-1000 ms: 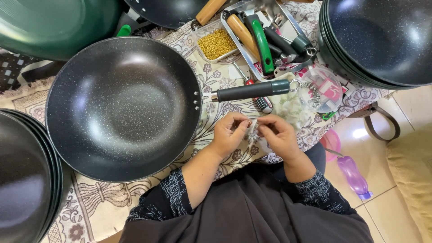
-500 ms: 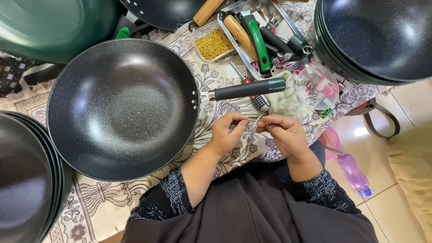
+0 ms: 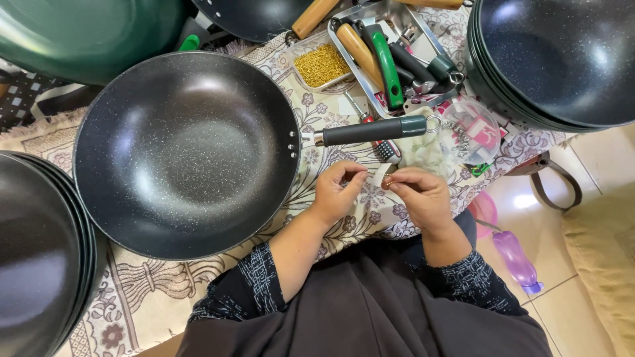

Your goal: Attaching handles to woks using a screwdriver and wiping them clean.

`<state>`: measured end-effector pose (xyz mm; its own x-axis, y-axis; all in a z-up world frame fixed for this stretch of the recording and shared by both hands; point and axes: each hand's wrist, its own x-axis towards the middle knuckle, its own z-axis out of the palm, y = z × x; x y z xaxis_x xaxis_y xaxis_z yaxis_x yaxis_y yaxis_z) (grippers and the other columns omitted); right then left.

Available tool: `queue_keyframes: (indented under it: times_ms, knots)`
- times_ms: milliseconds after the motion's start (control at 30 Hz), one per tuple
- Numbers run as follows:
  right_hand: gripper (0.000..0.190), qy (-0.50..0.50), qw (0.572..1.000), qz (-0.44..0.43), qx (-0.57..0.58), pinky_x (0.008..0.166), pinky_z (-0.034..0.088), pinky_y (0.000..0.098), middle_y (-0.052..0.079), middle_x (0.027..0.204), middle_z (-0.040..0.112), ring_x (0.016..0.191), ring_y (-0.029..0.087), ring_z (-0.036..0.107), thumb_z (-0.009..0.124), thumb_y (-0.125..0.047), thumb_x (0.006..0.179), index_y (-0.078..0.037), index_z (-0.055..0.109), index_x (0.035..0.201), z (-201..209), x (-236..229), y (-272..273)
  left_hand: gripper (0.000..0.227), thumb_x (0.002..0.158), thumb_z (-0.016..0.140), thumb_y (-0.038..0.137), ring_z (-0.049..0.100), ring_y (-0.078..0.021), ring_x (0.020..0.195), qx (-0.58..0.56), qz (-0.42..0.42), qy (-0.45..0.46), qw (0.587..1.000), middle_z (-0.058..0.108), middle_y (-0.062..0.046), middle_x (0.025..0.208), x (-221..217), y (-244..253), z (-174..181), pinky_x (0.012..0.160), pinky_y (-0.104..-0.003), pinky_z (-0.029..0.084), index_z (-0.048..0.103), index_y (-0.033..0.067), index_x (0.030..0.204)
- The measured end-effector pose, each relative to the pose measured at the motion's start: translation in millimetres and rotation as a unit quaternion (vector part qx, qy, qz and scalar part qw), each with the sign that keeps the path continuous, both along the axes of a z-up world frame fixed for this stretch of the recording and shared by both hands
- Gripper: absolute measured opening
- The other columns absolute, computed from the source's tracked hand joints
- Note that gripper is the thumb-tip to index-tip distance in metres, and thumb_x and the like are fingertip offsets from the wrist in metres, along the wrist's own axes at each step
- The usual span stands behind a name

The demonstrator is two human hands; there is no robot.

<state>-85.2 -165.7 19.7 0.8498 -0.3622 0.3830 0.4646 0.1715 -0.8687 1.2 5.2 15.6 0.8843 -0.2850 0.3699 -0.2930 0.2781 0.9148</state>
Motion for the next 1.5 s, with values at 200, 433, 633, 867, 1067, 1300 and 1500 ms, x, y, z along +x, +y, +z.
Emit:
queue_keyframes:
  times_ms: [200, 433, 633, 867, 1067, 1300, 1500]
  knots:
    - [0.018, -0.020, 0.999, -0.014, 0.025, 0.069, 0.063, 0.0438, 0.029, 0.088, 0.063, 0.076, 0.036, 0.072, 0.068, 0.017, 0.087, 0.015, 0.065, 0.104, -7, 0, -7, 0.007, 0.087, 0.079, 0.006, 0.067, -0.0153, 0.068, -0.011, -0.009, -0.021, 1.000, 0.070, -0.009, 0.074, 0, 1, 5, 0.064, -0.029, 0.056, 0.078, 0.0043, 0.093]
    - [0.010, -0.051, 0.997, -0.012, 0.051, 0.067, 0.061, 0.0411, 0.028, 0.095, 0.061, 0.076, 0.029, 0.069, 0.064, 0.014, 0.092, 0.011, 0.061, 0.101, 12, -8, -14, 0.007, 0.083, 0.082, 0.006, 0.067, -0.0206, 0.067, 0.001, -0.017, -0.093, 0.996, 0.070, -0.008, 0.074, -7, -2, 39, 0.065, -0.030, 0.057, 0.079, 0.0063, 0.089]
    - [0.013, -0.074, 0.996, -0.027, 0.052, 0.057, 0.055, 0.0355, 0.026, 0.084, 0.060, 0.064, 0.024, 0.060, 0.063, 0.016, 0.092, 0.007, 0.060, 0.101, 19, -13, -29, 0.008, 0.089, 0.074, 0.002, 0.069, -0.0278, 0.073, 0.043, -0.033, -0.204, 0.977, 0.071, -0.009, 0.082, -9, -19, 82, 0.070, -0.033, 0.058, 0.076, 0.0056, 0.095]
    - [0.015, -0.050, 0.998, -0.047, -0.001, 0.060, 0.059, 0.0362, 0.027, 0.089, 0.062, 0.071, 0.025, 0.064, 0.068, 0.014, 0.087, 0.015, 0.069, 0.102, 27, -18, -47, 0.005, 0.092, 0.071, 0.006, 0.068, -0.0274, 0.081, 0.137, -0.033, -0.339, 0.930, 0.068, -0.007, 0.089, -8, -49, 98, 0.075, -0.035, 0.058, 0.073, 0.0082, 0.097]
    - [0.019, -0.011, 0.997, -0.061, -0.039, 0.060, 0.057, 0.0312, 0.022, 0.089, 0.064, 0.076, 0.019, 0.065, 0.075, 0.009, 0.085, 0.014, 0.073, 0.103, 22, -16, -57, 0.002, 0.093, 0.071, 0.008, 0.068, -0.0267, 0.082, 0.186, -0.060, -0.389, 0.900, 0.066, -0.008, 0.088, -6, -65, 114, 0.076, -0.034, 0.058, 0.072, 0.0078, 0.095]
    - [0.009, -0.013, 0.995, -0.087, -0.036, 0.068, 0.051, 0.0288, 0.018, 0.086, 0.066, 0.078, 0.016, 0.060, 0.076, 0.008, 0.087, 0.009, 0.073, 0.095, 23, -15, -53, 0.005, 0.095, 0.069, 0.010, 0.067, -0.0233, 0.083, 0.205, -0.085, -0.378, 0.899, 0.064, -0.003, 0.087, -2, -77, 112, 0.080, -0.033, 0.057, 0.073, 0.0113, 0.098]
    - [0.004, 0.051, 0.983, -0.170, 0.057, 0.074, 0.047, 0.0280, 0.014, 0.086, 0.064, 0.085, 0.017, 0.063, 0.070, 0.003, 0.097, 0.006, 0.071, 0.095, 0, 6, -52, 0.008, 0.094, 0.067, 0.014, 0.067, -0.0260, 0.091, 0.241, 0.007, -0.452, 0.859, 0.065, -0.005, 0.095, 25, -85, 102, 0.082, -0.037, 0.056, 0.072, 0.0136, 0.101]
